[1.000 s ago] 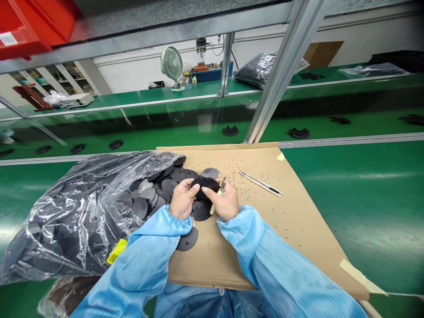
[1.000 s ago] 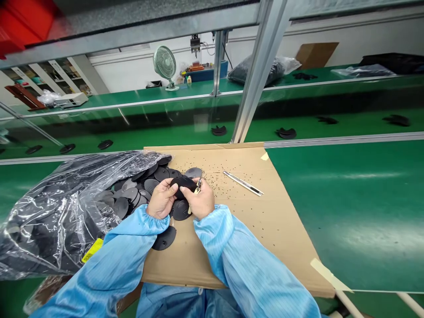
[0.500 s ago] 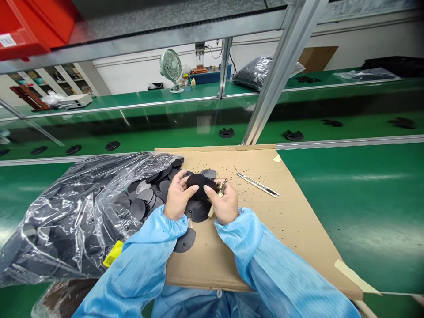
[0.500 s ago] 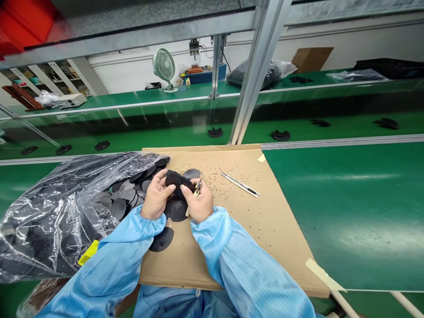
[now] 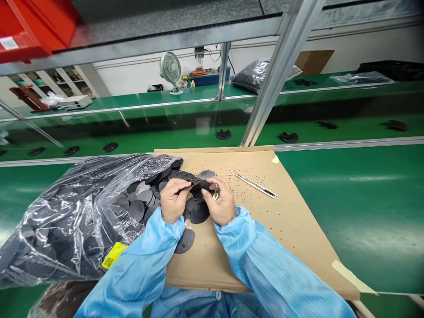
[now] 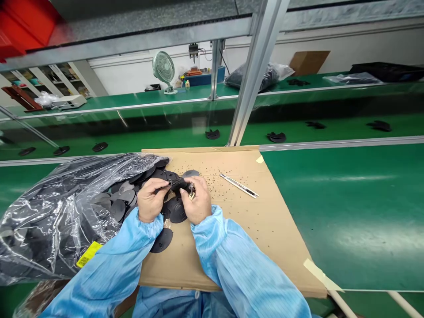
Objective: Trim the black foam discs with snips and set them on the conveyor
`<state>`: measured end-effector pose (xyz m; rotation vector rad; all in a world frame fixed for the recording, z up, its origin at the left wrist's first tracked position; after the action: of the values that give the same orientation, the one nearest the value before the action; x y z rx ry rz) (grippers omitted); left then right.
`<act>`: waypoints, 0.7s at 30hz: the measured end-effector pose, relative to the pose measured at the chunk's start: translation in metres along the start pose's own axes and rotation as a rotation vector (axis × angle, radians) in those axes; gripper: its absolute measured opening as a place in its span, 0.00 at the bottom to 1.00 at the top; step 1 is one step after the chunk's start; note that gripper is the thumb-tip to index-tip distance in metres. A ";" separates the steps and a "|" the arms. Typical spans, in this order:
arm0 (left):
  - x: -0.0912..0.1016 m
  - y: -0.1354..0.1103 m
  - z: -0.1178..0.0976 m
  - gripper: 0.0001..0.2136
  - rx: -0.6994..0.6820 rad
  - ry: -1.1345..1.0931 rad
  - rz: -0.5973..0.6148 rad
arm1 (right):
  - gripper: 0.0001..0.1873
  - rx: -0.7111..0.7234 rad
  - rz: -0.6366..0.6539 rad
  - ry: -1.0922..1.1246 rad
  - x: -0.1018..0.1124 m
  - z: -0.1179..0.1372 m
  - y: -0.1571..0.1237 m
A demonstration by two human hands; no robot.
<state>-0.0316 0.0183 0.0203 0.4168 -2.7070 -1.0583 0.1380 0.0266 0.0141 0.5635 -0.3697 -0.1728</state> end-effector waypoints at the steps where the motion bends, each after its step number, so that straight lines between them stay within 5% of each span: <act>1: -0.001 0.000 -0.001 0.04 -0.007 0.004 0.006 | 0.13 0.005 0.008 0.004 -0.001 0.000 0.000; 9: -0.005 -0.002 0.005 0.02 0.121 -0.075 0.037 | 0.10 0.040 0.038 -0.018 0.000 0.003 0.002; 13: -0.009 -0.004 0.021 0.11 0.400 -0.283 0.006 | 0.01 -0.001 0.105 -0.074 0.000 0.003 0.002; 17: -0.017 -0.012 0.039 0.26 0.745 -0.512 -0.038 | 0.05 0.050 0.104 -0.010 0.000 0.010 -0.001; 21: -0.024 -0.018 0.040 0.30 0.939 -0.635 0.023 | 0.06 0.168 0.041 0.026 0.003 0.020 -0.004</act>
<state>-0.0167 0.0383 -0.0231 0.1753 -3.6313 0.2417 0.1325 0.0132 0.0286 0.7227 -0.3724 -0.0952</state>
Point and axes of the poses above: each hand's wrist, its own y-axis towards the middle knuckle, its own x-axis out of the back of the hand, z = x × y, the point moved 5 cm from there along y, towards the middle knuckle, and after that the axes turned 8 degrees about -y, right-handed, at the moved point
